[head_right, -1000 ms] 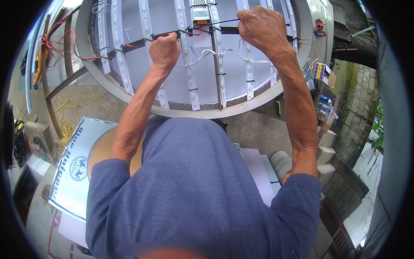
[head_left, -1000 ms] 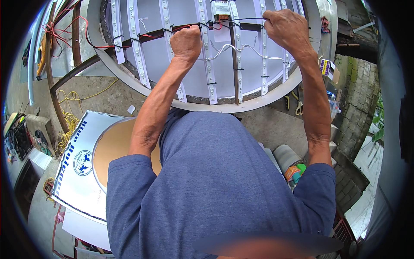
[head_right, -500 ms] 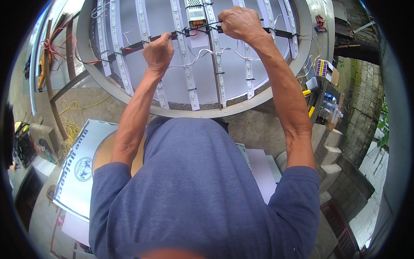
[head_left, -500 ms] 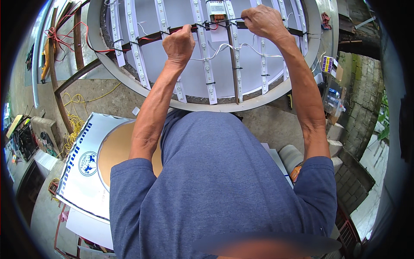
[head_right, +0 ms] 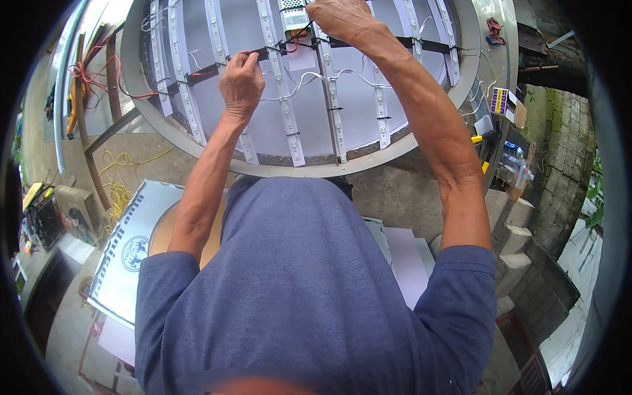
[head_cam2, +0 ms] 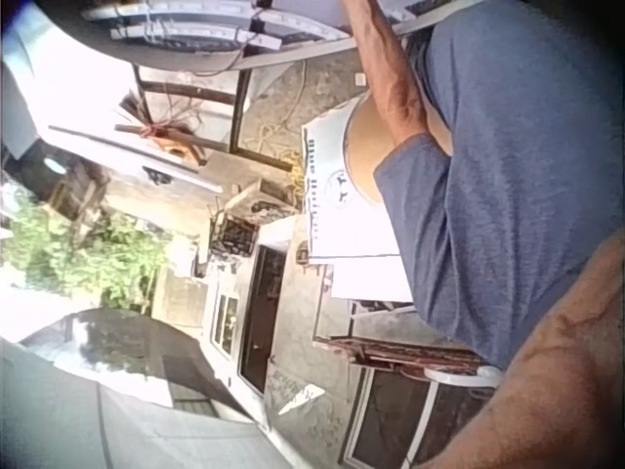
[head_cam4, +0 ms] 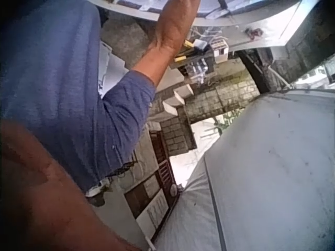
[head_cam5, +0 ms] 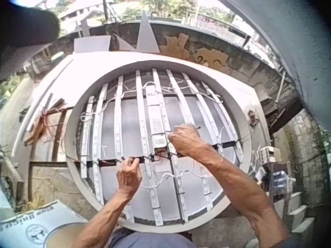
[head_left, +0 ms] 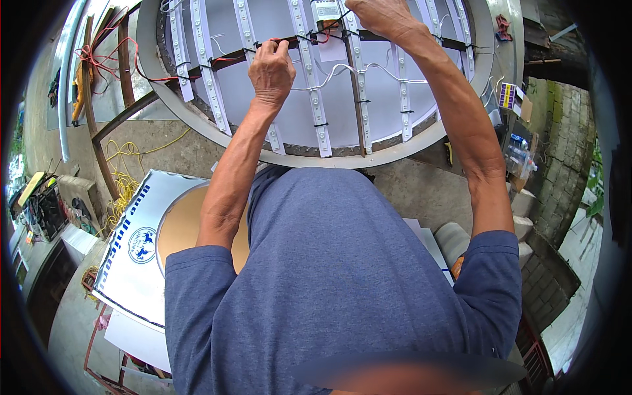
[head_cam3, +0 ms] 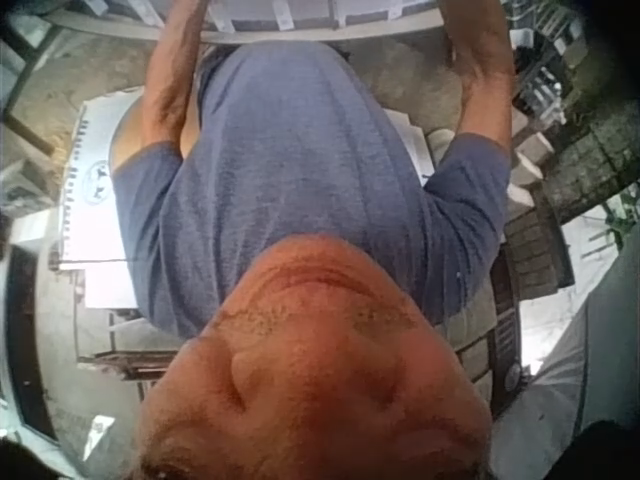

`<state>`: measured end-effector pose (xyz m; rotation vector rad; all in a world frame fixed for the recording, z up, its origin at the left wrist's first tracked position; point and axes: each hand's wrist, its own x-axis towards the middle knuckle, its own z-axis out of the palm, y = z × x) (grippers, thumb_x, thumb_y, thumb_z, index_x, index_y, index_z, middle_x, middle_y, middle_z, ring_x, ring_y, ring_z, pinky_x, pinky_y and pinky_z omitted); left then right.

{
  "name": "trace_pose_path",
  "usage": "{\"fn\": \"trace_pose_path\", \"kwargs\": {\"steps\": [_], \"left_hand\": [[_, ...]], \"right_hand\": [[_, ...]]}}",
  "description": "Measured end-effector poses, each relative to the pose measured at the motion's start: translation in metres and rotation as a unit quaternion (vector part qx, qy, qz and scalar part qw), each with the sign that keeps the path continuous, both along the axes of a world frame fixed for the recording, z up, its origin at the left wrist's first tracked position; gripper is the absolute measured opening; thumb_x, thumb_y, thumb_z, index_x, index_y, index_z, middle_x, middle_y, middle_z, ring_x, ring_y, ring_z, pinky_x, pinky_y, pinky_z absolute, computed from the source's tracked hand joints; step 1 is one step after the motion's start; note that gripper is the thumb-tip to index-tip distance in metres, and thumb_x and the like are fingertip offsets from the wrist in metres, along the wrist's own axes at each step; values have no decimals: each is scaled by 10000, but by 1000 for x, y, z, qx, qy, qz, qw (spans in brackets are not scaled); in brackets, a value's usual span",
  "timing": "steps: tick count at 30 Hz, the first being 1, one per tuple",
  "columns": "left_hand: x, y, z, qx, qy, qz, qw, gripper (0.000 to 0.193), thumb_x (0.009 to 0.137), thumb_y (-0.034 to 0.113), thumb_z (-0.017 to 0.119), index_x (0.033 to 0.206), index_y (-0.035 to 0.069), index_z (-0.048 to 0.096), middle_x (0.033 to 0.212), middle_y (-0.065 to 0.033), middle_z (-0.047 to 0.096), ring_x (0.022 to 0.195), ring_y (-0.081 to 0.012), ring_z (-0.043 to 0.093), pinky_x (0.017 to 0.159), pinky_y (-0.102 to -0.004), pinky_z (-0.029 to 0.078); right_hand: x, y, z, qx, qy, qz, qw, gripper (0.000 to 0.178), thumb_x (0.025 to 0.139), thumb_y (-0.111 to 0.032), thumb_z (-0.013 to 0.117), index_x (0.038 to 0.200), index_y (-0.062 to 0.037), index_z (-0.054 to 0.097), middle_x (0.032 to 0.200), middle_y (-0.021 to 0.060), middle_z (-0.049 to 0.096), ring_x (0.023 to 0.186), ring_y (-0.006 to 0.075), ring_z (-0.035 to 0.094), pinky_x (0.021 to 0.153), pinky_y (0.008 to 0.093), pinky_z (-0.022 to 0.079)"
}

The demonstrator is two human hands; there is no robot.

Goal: Wiring LED strips and electrical components into a circular sign frame on a workshop table.

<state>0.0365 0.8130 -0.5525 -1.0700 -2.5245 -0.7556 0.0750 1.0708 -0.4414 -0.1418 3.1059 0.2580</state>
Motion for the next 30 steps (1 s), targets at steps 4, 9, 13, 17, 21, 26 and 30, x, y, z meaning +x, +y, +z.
{"fn": "trace_pose_path", "kwargs": {"steps": [4,9,13,17,21,26,30], "left_hand": [[14,1,3,-46,-21,28,998,274,792,95,736,1061,53,706,1026,-119,651,985,-296,639,805,-395,539],[20,2,8,-62,-16,22,998,298,757,129,774,1041,65,706,1068,-102,652,985,-280,636,787,-382,551],[4,0,-4,-55,29,-1,998,103,764,97,722,840,63,661,972,-66,639,790,-259,673,586,-361,552],[1,0,2,-68,-12,8,998,76,771,80,697,757,66,624,908,-90,663,696,-296,700,539,-384,548],[5,-2,23,-84,-50,35,995,45,796,103,695,785,67,671,859,-101,692,705,-293,704,586,-390,555],[-2,-14,53,50,-257,74,962,167,802,177,768,959,128,794,829,-74,746,661,-214,687,658,-339,540],[-8,-26,61,219,-520,30,825,236,787,120,798,1023,127,806,818,-29,747,686,-82,617,624,-254,490]], "right_hand": [[-1,2,-1,3,-14,17,1000,90,735,-128,672,743,-84,750,763,148,723,757,308,732,663,435,567],[-2,-4,-8,-48,15,21,998,97,749,-156,677,756,-90,747,757,156,717,767,318,728,678,445,562],[-4,-19,-7,-97,4,4,995,155,798,-231,701,754,-85,732,748,149,710,774,325,721,693,447,558],[-3,-30,-4,-91,-4,24,996,221,802,-297,729,777,-77,724,746,145,707,769,326,716,690,450,554],[0,-33,-19,-129,17,34,991,224,789,-271,755,805,-51,713,744,141,705,736,306,708,655,433,545],[5,-42,-21,-199,-10,-38,979,170,843,-124,599,914,-110,753,859,120,734,828,311,713,709,429,551],[9,-45,-2,-345,-85,-106,929,212,906,-134,602,1043,-115,763,868,113,745,771,233,711,677,363,556]]}}
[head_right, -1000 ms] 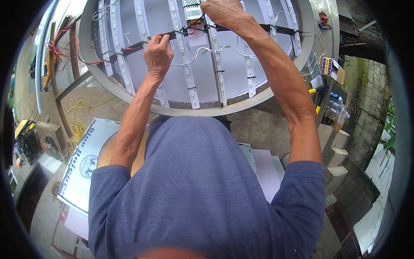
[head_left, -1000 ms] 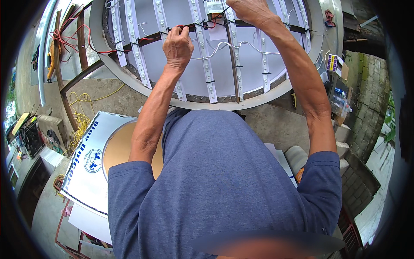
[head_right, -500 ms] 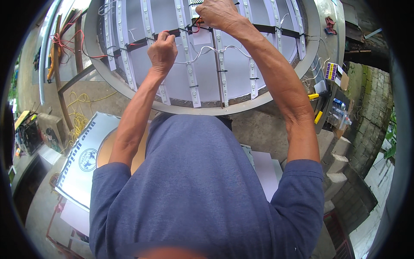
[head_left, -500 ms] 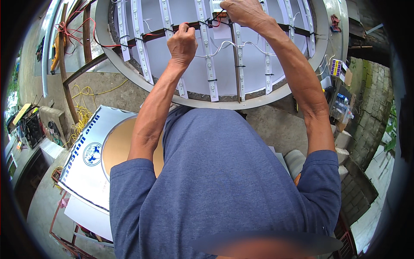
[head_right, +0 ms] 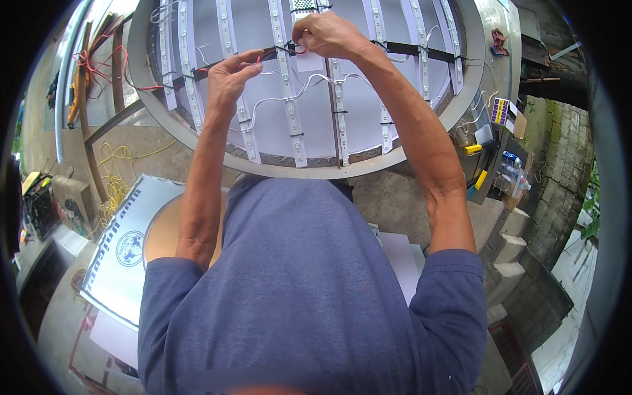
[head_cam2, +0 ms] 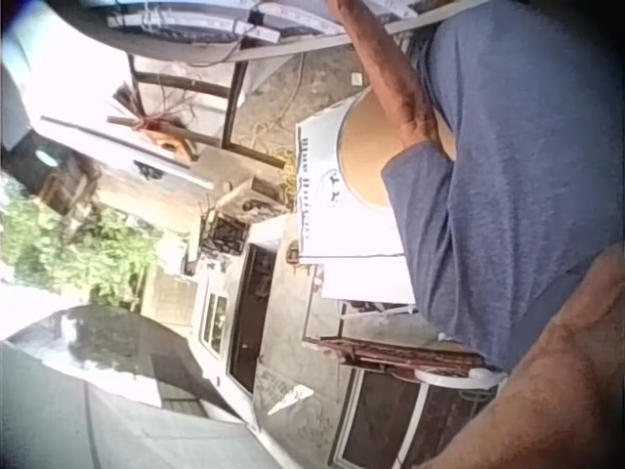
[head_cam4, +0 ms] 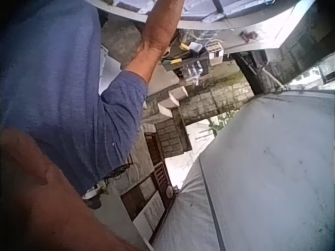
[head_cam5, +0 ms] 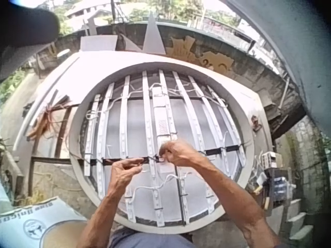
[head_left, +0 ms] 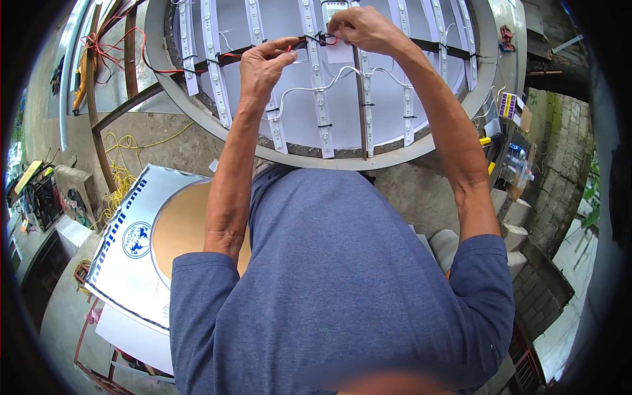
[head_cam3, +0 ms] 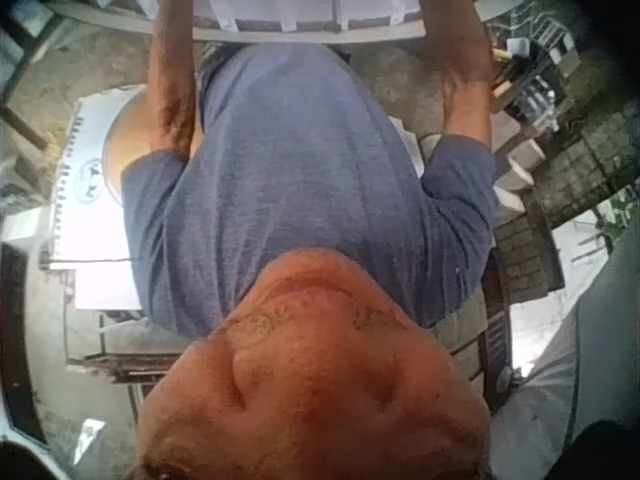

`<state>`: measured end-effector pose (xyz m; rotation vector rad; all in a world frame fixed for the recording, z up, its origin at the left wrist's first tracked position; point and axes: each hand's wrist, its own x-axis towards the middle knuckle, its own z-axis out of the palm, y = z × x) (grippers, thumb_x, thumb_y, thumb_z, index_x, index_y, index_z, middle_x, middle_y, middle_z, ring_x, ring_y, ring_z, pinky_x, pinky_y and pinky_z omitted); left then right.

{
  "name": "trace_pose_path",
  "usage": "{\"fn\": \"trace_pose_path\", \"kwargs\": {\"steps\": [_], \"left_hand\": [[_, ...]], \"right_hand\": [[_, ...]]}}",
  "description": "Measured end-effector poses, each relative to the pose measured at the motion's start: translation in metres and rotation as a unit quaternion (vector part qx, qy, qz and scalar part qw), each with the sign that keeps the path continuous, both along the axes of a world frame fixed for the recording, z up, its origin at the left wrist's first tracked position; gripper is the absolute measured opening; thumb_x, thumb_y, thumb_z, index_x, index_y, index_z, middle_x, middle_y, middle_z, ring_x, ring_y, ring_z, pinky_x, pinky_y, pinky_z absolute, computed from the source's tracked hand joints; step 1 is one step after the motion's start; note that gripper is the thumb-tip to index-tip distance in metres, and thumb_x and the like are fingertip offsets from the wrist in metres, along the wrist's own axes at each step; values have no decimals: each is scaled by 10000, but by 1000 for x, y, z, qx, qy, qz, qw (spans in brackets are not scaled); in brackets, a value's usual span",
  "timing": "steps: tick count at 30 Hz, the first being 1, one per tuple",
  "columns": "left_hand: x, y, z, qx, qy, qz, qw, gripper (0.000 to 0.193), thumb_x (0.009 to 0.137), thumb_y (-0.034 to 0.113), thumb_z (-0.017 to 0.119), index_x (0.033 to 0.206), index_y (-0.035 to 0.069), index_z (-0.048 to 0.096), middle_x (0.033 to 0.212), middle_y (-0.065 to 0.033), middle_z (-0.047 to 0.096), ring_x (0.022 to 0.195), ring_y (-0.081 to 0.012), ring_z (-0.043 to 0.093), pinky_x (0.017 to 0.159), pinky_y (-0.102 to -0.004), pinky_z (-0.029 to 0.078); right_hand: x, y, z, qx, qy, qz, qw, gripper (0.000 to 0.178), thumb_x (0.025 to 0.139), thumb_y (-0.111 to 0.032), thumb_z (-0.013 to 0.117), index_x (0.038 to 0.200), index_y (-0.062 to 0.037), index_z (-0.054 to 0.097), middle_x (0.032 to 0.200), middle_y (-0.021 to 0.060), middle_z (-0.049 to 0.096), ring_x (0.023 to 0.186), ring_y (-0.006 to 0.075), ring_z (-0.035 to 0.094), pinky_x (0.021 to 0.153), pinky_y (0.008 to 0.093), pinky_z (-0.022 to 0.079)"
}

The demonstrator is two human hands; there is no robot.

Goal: Wiring LED strips and electrical components into a circular sign frame on a workshop table.

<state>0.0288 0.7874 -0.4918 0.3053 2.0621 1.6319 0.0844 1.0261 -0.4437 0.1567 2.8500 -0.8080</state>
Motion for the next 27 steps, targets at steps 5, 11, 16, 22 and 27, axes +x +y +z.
{"fn": "trace_pose_path", "kwargs": {"steps": [5,11,16,22,27], "left_hand": [[-15,-7,-5,123,-243,-101,957,253,820,115,802,1056,25,776,804,-44,710,709,-80,586,562,-203,409],[-18,1,-10,257,-283,-131,915,323,917,127,728,1200,-26,698,933,-95,733,786,-136,645,688,-264,546],[-25,14,-21,175,-124,-119,969,235,910,135,744,1112,14,751,938,-96,745,778,-113,649,684,-246,545],[-26,26,-15,159,-11,-80,984,183,913,149,745,1056,38,772,891,-63,761,735,-87,663,635,-225,524],[-28,26,-6,166,-39,-106,980,183,899,153,761,1046,45,776,882,-56,768,750,-76,676,621,-215,508]], "right_hand": [[9,10,0,-271,-116,-18,955,258,928,-138,608,1131,-62,748,915,95,752,779,164,697,675,295,549],[26,-11,-18,-452,15,-81,888,272,930,-161,701,1160,-20,730,995,94,756,834,167,706,754,284,563],[27,-42,-29,-333,103,-183,919,190,899,-156,732,1061,-60,767,875,59,739,752,129,680,680,274,554],[21,-61,-41,-57,271,-172,945,184,977,-189,647,1013,-29,731,816,60,617,668,149,626,610,284,521],[18,-61,-39,-14,299,-160,941,209,996,-198,610,982,-13,707,823,80,584,691,198,610,618,341,522]]}}
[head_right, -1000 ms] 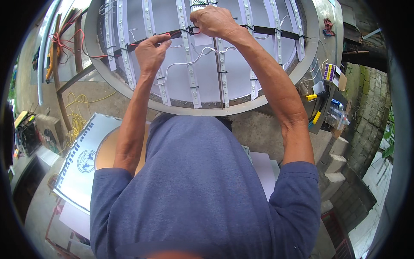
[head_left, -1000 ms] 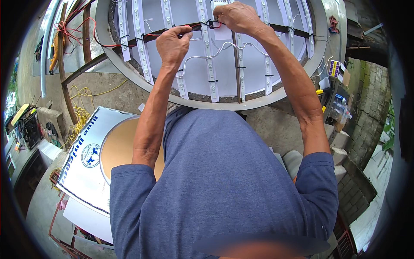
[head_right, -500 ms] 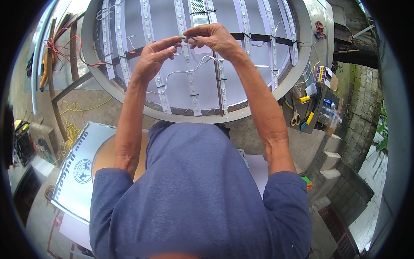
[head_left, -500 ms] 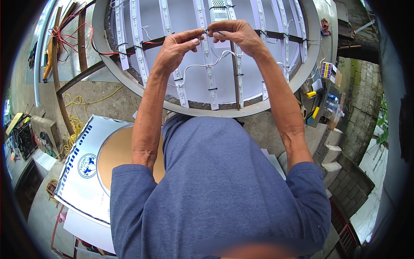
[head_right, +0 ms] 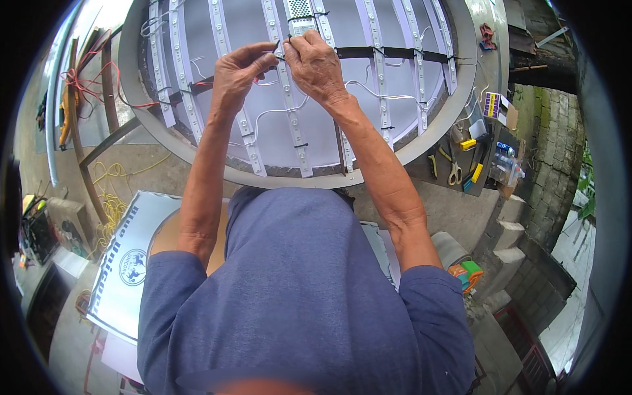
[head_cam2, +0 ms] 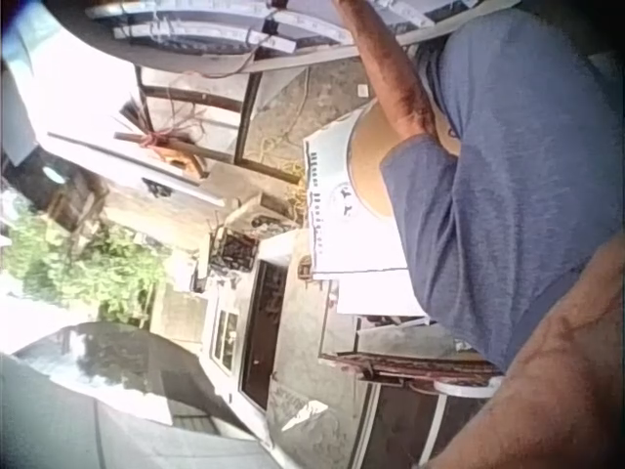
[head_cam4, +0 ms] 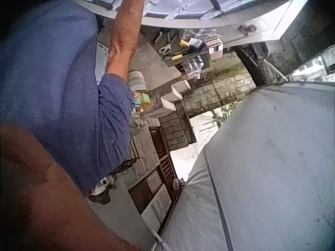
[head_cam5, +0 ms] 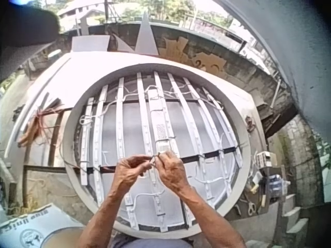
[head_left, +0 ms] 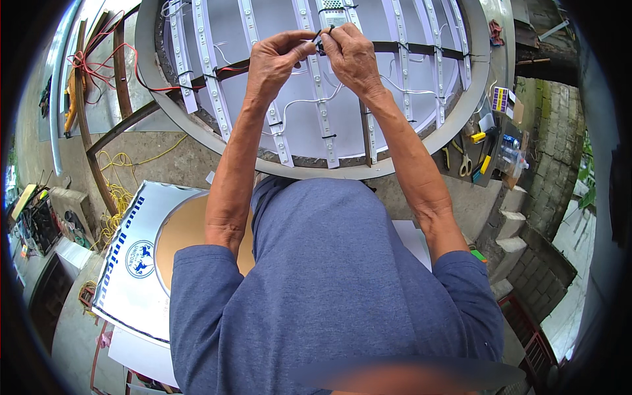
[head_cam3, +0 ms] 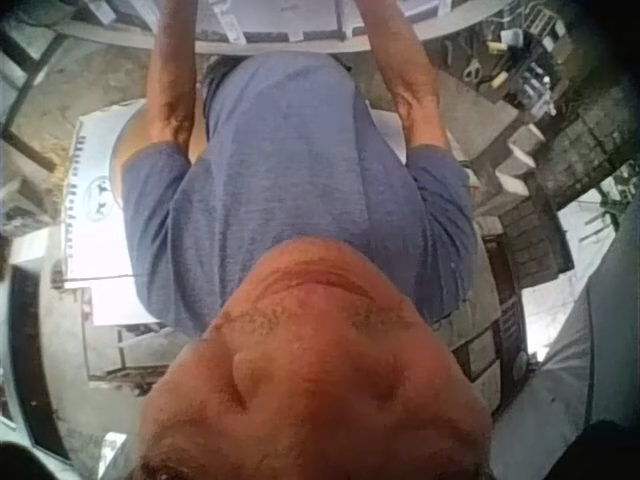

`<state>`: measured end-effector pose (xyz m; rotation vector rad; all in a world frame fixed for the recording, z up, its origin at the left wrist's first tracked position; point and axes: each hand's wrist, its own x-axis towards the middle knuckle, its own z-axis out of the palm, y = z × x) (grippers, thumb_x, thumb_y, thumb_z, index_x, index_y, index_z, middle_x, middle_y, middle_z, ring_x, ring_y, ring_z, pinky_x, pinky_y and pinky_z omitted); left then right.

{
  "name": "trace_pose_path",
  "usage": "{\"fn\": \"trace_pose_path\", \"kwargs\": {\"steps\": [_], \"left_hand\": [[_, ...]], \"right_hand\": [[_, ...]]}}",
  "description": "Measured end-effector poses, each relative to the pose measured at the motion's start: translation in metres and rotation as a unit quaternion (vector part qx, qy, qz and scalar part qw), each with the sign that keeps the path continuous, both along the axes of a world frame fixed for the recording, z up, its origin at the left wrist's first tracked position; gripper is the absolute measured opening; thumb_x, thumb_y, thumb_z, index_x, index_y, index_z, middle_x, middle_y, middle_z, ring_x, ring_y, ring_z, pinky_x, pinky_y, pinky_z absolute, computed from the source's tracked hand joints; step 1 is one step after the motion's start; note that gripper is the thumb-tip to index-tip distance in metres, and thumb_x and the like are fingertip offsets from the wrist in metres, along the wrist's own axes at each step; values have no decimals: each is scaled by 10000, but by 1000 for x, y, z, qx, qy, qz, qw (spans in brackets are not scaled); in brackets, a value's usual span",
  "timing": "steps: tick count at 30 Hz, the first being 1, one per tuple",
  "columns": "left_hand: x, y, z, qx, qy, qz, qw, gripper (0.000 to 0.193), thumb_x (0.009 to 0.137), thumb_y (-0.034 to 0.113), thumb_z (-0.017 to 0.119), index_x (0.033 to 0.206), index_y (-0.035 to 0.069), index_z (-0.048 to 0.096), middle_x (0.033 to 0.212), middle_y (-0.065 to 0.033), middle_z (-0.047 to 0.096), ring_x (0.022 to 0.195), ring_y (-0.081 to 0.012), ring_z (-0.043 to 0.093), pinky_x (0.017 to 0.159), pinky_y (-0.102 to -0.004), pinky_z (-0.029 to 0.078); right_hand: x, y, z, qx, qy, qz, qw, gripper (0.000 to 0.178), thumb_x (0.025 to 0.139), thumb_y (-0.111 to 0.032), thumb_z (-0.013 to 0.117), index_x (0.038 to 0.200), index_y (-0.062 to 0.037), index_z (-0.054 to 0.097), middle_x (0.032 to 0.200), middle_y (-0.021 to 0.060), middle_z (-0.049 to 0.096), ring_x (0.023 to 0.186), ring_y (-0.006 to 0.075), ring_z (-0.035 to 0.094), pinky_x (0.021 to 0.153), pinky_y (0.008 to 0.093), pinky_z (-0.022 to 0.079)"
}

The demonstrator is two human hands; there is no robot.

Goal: Wiring LED strips and electrical components into a circular sign frame on a workshop table.

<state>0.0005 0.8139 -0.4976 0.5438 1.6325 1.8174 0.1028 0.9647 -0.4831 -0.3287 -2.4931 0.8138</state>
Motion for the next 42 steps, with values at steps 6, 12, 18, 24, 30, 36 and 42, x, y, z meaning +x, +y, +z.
{"fn": "trace_pose_path", "kwargs": {"steps": [6,12,18,24,30,36,42], "left_hand": [[0,2,1,29,2,-14,999,194,890,166,767,1048,54,777,859,-58,767,745,-82,681,609,-213,497],[-2,1,2,29,-11,-16,999,212,882,177,771,1059,60,779,848,-74,764,772,-98,705,601,-214,491],[-4,0,-2,44,-2,-16,999,205,883,176,766,1049,56,781,851,-81,766,781,-115,718,601,-222,498],[-6,0,-1,37,-3,-25,999,202,883,171,765,1043,50,781,843,-91,763,777,-124,719,598,-229,502],[-6,0,1,45,-19,-29,998,229,875,163,771,1064,35,771,821,-85,756,761,-121,713,584,-215,488],[-5,-1,6,30,15,-47,998,308,903,124,731,1210,92,731,830,-49,738,751,-86,668,605,-208,499],[-2,1,2,26,32,-58,997,306,915,106,707,1220,115,732,816,-18,720,729,-75,645,662,-214,533]], "right_hand": [[2,0,-3,21,-70,7,997,212,988,-190,588,1001,2,679,862,124,611,749,273,656,688,388,563],[0,2,-4,21,-55,20,998,190,977,-161,589,988,15,660,869,139,615,748,278,653,679,388,567],[0,2,-1,34,-70,28,997,166,962,-129,591,974,26,651,853,147,605,754,290,652,684,394,570],[1,2,-4,41,-71,30,996,169,963,-129,593,991,28,649,863,151,604,749,294,656,688,397,572],[2,-1,-3,98,-95,30,990,104,945,-76,602,984,16,629,870,131,589,771,273,668,705,360,587],[3,0,-10,230,-45,22,972,97,876,-47,642,963,-6,632,871,95,591,808,221,670,676,346,580],[5,-1,-6,292,-89,12,952,168,889,-70,647,1048,-18,655,925,61,590,822,202,652,665,326,543]]}}
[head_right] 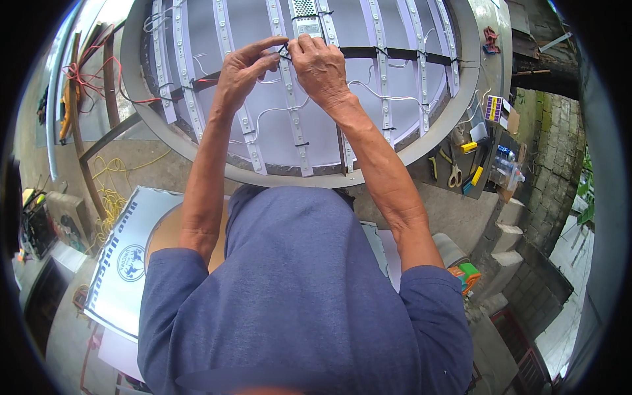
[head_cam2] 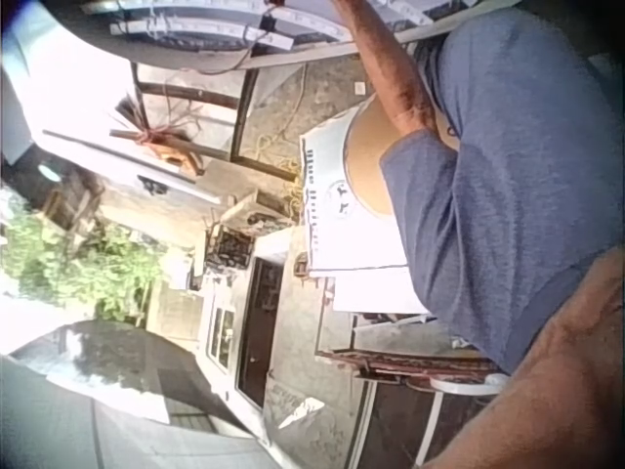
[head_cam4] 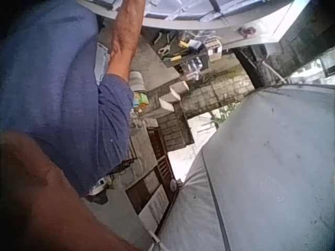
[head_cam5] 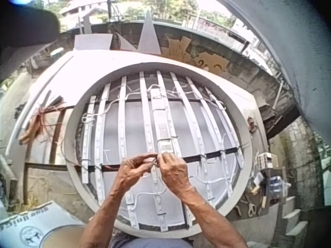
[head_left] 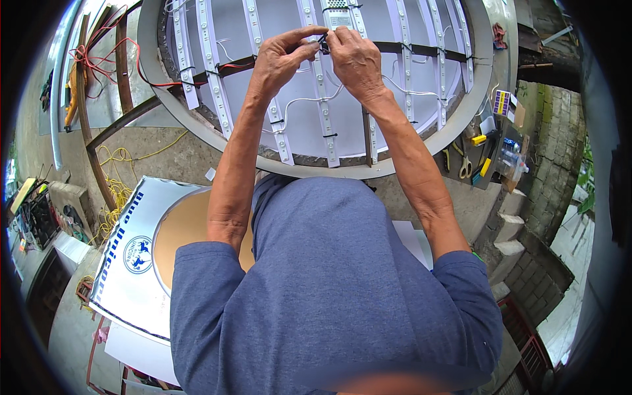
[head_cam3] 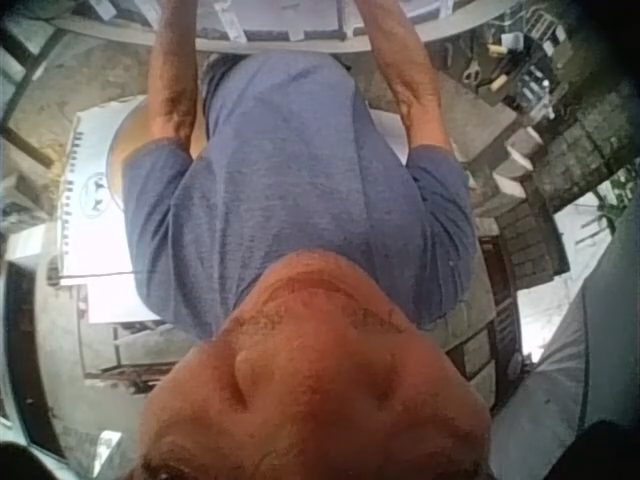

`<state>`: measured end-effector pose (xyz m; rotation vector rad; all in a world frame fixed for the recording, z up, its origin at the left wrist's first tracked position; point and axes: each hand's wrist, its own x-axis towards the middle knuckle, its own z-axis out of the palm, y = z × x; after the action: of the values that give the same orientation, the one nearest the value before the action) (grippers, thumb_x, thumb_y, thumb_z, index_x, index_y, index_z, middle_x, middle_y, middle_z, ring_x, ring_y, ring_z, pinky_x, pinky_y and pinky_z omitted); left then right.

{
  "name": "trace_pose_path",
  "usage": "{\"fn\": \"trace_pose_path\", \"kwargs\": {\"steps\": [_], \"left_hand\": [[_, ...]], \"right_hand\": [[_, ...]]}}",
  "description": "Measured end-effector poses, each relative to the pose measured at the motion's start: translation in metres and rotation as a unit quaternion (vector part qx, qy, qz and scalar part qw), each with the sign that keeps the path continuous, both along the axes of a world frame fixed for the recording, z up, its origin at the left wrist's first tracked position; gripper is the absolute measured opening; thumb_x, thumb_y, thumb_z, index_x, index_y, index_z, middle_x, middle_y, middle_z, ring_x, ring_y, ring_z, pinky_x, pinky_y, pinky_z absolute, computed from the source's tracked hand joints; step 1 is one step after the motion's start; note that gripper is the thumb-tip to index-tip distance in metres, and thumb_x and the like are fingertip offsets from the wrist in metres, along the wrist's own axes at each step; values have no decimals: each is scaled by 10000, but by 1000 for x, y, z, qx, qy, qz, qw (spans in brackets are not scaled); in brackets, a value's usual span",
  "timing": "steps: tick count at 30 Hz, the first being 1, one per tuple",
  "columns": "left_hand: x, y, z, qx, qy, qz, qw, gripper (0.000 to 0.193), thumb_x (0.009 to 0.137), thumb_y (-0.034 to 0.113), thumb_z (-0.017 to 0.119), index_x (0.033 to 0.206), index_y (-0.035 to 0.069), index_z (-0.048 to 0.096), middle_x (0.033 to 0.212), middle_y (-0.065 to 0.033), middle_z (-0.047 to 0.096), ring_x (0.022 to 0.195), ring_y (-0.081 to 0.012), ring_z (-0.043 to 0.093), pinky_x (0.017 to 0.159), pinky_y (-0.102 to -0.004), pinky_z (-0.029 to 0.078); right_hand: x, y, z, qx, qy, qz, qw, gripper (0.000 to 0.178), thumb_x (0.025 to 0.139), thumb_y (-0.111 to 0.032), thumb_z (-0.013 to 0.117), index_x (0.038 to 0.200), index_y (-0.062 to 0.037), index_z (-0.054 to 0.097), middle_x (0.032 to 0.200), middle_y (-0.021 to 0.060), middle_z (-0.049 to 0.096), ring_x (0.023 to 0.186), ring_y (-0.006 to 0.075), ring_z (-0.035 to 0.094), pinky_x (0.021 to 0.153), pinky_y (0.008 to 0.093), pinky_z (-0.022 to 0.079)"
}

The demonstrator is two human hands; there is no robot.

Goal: Wiring LED strips and electrical components into a circular sign frame on a workshop table.

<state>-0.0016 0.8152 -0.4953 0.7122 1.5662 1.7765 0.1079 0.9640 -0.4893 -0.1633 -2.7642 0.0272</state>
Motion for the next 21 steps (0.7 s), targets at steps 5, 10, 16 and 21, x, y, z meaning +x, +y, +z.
{"fn": "trace_pose_path", "kwargs": {"steps": [5,10,16,21], "left_hand": [[6,4,3,-25,16,17,999,246,921,104,709,1164,93,742,817,0,715,737,-38,618,582,-184,432],[1,1,-3,10,-28,19,999,211,920,129,717,1123,82,749,810,-10,722,728,-47,635,571,-185,440],[-1,0,-4,6,-37,14,999,220,903,182,750,1071,40,747,809,-37,732,723,-68,659,558,-198,456],[-6,-3,-5,-27,-34,4,999,238,887,220,776,1007,16,749,803,-54,732,753,-84,682,566,-206,465]], "right_hand": [[-1,0,-2,50,22,14,998,135,841,-100,674,972,-67,665,874,38,600,831,176,646,591,318,470],[-4,1,2,-52,104,24,993,154,858,-96,675,1006,-55,662,911,60,634,857,219,664,661,359,535],[0,-8,0,-200,61,14,978,168,896,-94,658,1050,-31,631,876,106,660,794,280,691,654,369,583],[-1,-4,1,-213,66,31,974,191,935,-90,647,1111,-16,635,906,123,685,739,301,704,623,372,582]]}}
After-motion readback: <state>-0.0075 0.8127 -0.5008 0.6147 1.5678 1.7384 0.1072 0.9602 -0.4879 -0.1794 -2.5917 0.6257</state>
